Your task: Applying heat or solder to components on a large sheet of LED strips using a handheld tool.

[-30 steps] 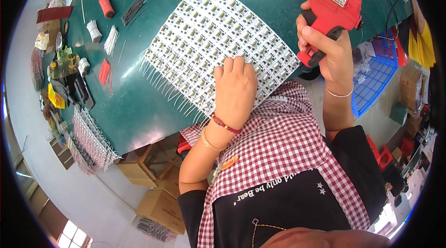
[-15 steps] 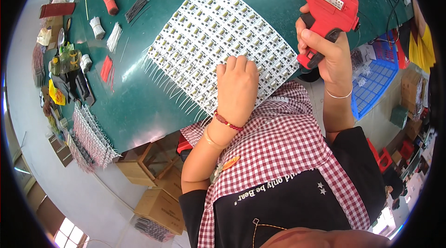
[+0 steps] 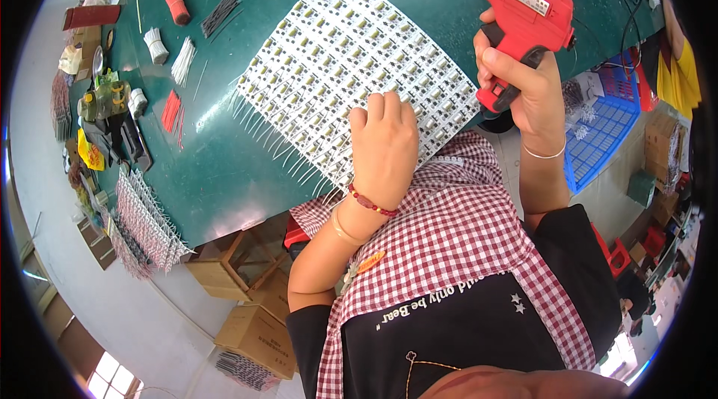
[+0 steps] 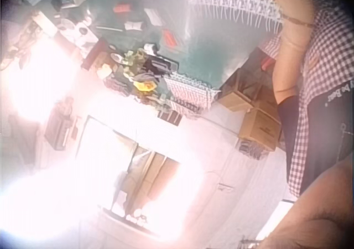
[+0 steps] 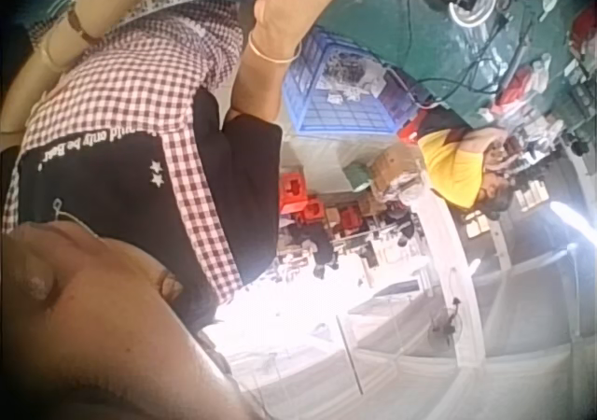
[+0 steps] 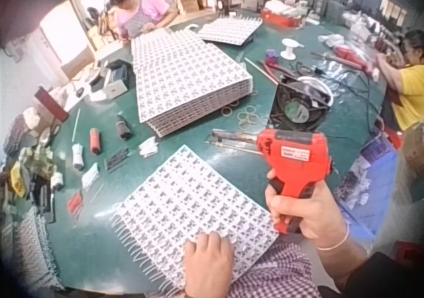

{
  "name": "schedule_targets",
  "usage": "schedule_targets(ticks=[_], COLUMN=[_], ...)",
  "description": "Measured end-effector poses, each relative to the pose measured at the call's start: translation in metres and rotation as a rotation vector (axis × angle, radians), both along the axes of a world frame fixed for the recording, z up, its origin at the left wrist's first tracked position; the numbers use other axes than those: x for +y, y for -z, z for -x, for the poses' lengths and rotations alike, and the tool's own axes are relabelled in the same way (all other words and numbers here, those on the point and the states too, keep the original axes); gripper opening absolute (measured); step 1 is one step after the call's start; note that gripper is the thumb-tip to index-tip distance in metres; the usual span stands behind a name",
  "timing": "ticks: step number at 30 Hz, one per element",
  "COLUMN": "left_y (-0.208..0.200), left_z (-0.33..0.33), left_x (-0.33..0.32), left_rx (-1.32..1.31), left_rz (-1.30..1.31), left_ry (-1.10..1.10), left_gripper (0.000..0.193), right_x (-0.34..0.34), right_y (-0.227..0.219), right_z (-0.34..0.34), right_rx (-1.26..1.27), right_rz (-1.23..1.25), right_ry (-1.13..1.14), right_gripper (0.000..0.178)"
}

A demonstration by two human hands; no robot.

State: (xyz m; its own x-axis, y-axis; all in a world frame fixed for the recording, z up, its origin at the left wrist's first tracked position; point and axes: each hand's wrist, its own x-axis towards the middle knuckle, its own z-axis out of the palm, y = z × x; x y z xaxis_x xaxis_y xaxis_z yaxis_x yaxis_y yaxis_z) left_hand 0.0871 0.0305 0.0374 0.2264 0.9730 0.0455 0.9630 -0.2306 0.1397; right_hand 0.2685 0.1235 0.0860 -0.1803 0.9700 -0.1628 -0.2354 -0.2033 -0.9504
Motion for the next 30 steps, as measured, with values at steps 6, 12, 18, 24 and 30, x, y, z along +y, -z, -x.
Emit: schedule_targets(ticks=[6, 12, 18, 24, 30], left_y=[-0.001, -0.018, -0.01, 0.009, 0.018], left_z=[0.004, 0.062, 0.165, 0.201, 0.2], left_x=[0.002, 0.009, 0.03, 0.049, 0.062], left_rx=[-0.089, -0.536, -0.478, -0.395, -0.327], left_rz=[-0.002, -0.171, -0.276, -0.336, -0.372], left_ry=[0.041, -0.121, -0.31, -0.185, -0.091], left_gripper=[0.011, 0.012, 0.007, 0.011, 0.016], right_x=[0.003, -0.001, -0.009, -0.003, 0.012], right_y=[-0.002, 0.0, -0.007, -0.016, -0.018], right_z=[-0.007, -0.002, 0.016, 0.048, 0.089], right_rx=[-0.052, 0.041, -0.04, -0.096, -0.286], right_rz=[0.029, 0.001, 0.064, 0.105, 0.067], right_ry=[-0.037, -0.017, -0.183, -0.332, -0.395], right_gripper=[0.043, 0.038, 0.041, 0.044, 0.023])
